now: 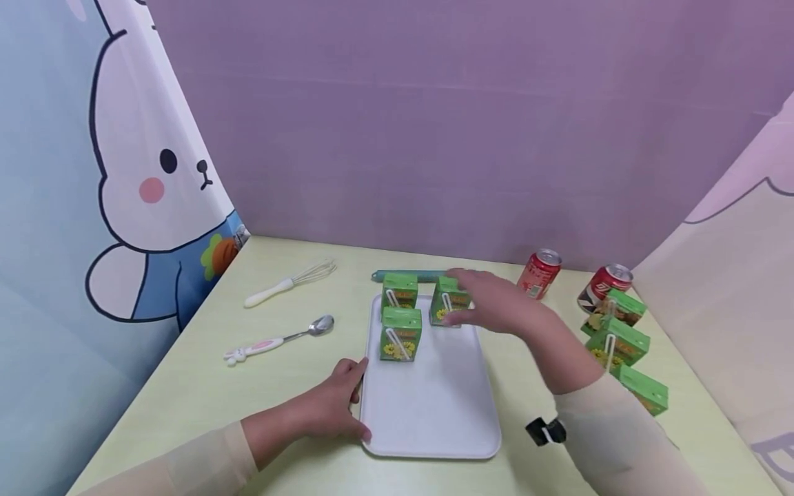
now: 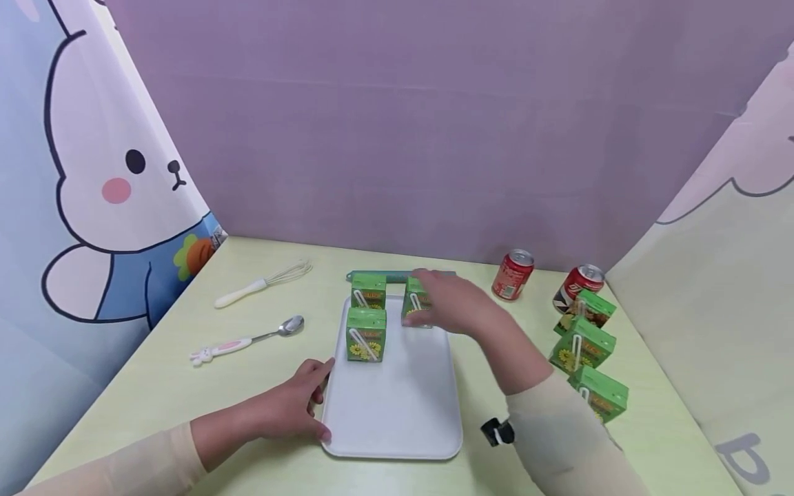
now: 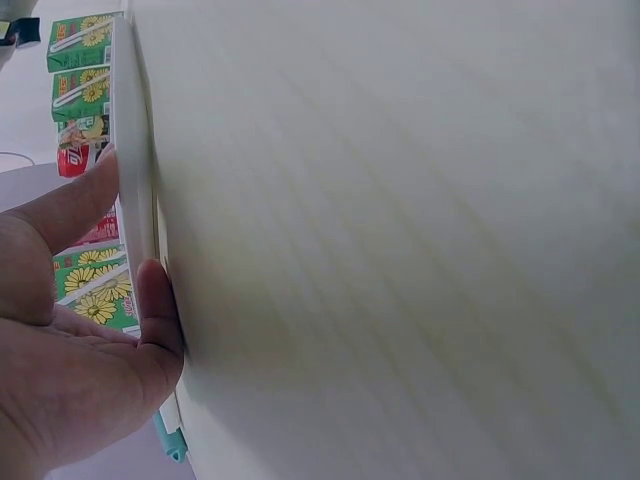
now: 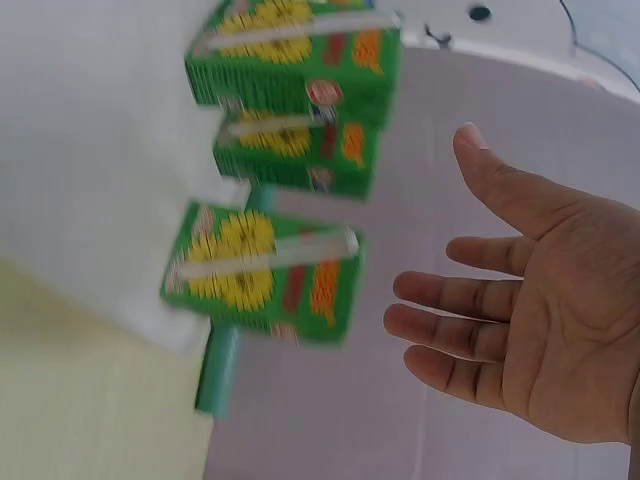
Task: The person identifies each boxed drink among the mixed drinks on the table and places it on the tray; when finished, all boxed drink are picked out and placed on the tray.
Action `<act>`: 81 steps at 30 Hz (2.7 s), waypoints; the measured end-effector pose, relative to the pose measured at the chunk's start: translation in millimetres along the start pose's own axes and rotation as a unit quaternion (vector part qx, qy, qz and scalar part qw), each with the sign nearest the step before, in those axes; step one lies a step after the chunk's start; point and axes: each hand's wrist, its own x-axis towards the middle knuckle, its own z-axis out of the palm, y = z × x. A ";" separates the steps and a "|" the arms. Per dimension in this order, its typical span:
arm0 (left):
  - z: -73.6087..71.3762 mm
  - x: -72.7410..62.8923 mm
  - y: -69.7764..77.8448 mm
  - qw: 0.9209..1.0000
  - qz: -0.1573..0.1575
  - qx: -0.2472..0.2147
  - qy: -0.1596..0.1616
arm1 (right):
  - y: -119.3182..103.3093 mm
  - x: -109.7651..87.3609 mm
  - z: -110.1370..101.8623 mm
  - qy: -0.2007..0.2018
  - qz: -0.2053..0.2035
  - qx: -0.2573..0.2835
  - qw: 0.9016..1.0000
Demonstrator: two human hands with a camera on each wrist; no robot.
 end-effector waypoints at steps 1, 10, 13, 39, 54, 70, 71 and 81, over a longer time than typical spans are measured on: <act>-0.1 -0.3 0.1 1.000 0.000 0.000 -0.001 | 5.8 -6.1 -2.9 0.005 0.007 0.002 1.000; -0.3 -0.9 -1.1 1.000 -0.006 0.000 -0.004 | 53.6 -70.5 -18.2 0.057 0.059 0.012 0.997; -0.4 -0.9 -2.4 1.000 -0.008 0.002 -0.003 | 68.5 -94.1 -18.5 0.077 0.069 0.007 0.995; 0.3 1.1 -3.6 1.000 -0.018 0.014 -0.006 | 181.2 -185.3 50.4 0.073 0.170 -0.002 0.983; 0.4 1.5 -5.3 1.000 -0.017 0.012 -0.007 | 188.3 -181.8 65.3 0.096 0.159 -0.006 0.983; 0.5 0.7 -4.4 1.000 -0.011 0.012 -0.006 | 147.3 -161.1 48.0 0.114 0.115 -0.011 0.987; 0.4 0.5 -4.5 1.000 -0.012 0.013 -0.005 | 141.6 -156.6 45.5 0.116 0.109 -0.011 0.987; 0.7 -0.3 -3.4 1.000 -0.007 -0.011 -0.007 | 85.0 -104.8 29.4 0.128 0.038 -0.018 0.991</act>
